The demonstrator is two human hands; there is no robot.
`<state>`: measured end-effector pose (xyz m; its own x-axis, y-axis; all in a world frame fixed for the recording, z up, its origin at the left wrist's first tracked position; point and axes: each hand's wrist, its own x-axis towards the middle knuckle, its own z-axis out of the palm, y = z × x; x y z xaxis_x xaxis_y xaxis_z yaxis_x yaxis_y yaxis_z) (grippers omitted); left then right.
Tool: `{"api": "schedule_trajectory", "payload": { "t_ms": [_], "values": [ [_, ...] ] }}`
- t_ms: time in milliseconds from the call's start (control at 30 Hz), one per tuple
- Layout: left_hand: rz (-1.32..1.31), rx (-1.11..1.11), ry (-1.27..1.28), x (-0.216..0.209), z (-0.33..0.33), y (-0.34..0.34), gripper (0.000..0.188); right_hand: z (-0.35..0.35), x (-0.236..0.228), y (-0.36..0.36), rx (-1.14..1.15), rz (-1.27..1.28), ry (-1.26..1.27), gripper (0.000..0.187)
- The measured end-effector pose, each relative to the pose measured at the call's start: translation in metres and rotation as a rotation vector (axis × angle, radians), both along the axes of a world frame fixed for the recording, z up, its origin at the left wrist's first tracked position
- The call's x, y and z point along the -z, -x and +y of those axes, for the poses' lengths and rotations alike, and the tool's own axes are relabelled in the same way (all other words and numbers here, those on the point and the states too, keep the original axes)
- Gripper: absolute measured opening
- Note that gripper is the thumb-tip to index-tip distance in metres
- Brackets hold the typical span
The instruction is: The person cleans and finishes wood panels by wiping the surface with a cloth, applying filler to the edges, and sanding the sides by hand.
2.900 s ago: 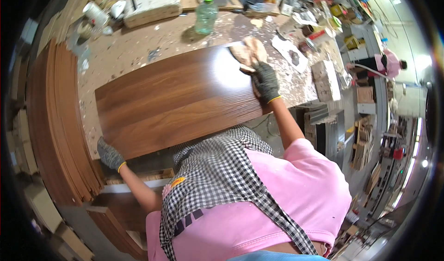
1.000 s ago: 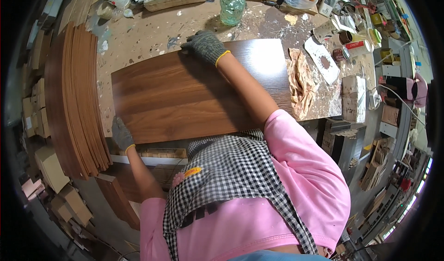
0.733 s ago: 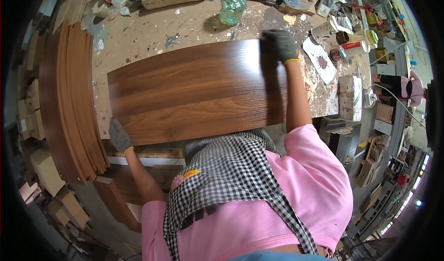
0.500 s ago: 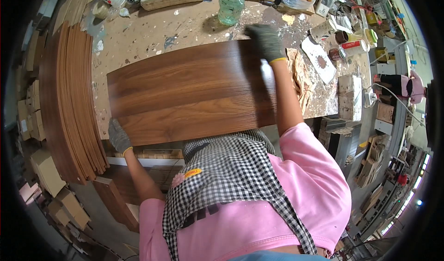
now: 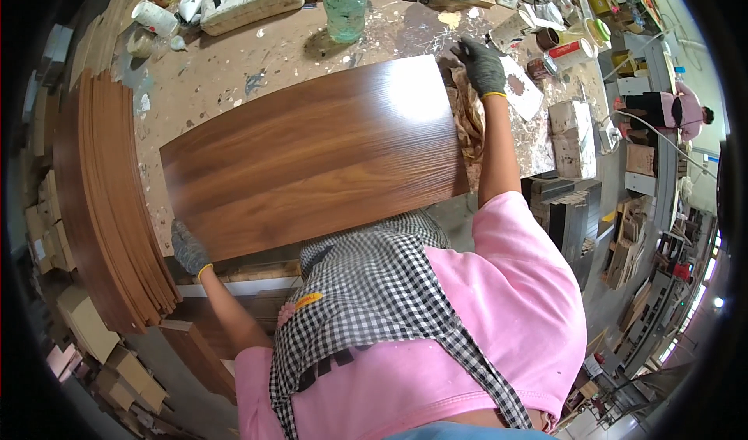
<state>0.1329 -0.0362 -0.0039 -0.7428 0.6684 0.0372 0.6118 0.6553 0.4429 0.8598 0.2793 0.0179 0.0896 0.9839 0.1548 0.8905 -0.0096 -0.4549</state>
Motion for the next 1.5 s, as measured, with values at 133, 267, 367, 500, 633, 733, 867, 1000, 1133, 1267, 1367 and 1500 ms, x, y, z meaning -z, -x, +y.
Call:
{"api": "schedule_trajectory", "payload": {
  "t_ms": [133, 267, 367, 500, 633, 733, 867, 1000, 1133, 1267, 1367, 1500],
  "values": [
    [-0.004, -0.015, -0.018, 0.003, -0.004, 0.002, 0.052, -0.023, 0.009, 0.002, -0.089, 0.416, -0.051, 0.039],
    [-0.109, 0.007, 0.043, -0.007, 0.001, 0.001, 0.058, -0.034, -0.002, 0.029, -0.145, 0.400, -0.143, 0.039],
    [-0.012, 0.028, -0.013, -0.005, 0.003, -0.003, 0.052, -0.018, 0.033, 0.023, -0.118, 1.022, 0.043, 0.043],
    [0.041, 0.046, 0.029, 0.000, -0.009, 0.009, 0.054, -0.018, 0.021, 0.022, -0.202, 0.431, -0.137, 0.041],
    [0.042, 0.023, 0.075, 0.003, 0.002, 0.006, 0.057, -0.011, 0.049, 0.010, -0.276, 0.340, -0.292, 0.043],
    [0.018, -0.003, 0.085, 0.005, -0.004, 0.014, 0.058, 0.001, 0.034, 0.006, -0.129, 0.479, 0.194, 0.042],
    [0.056, 0.046, 0.118, 0.003, 0.004, 0.007, 0.058, -0.023, 0.030, 0.012, -0.034, 0.645, -0.004, 0.049],
    [0.305, 0.051, 0.125, -0.001, -0.008, 0.001, 0.055, -0.062, -0.007, 0.053, 0.171, 1.799, 0.233, 0.040],
    [0.539, 0.217, -0.140, -0.031, 0.021, -0.060, 0.046, -0.088, -0.017, 0.059, -0.016, 2.087, 0.279, 0.032],
    [0.386, 0.514, -0.324, -0.035, 0.044, -0.162, 0.041, -0.119, -0.042, 0.079, -0.227, 2.137, 0.271, 0.047],
    [0.150, 0.832, -0.382, -0.074, 0.065, -0.258, 0.045, -0.152, -0.068, 0.103, -0.204, 1.972, 0.219, 0.074],
    [-0.238, 1.100, -0.419, -0.084, 0.075, -0.334, 0.054, -0.192, -0.087, 0.136, -0.181, 1.761, 0.451, 0.073]
  ]
}}
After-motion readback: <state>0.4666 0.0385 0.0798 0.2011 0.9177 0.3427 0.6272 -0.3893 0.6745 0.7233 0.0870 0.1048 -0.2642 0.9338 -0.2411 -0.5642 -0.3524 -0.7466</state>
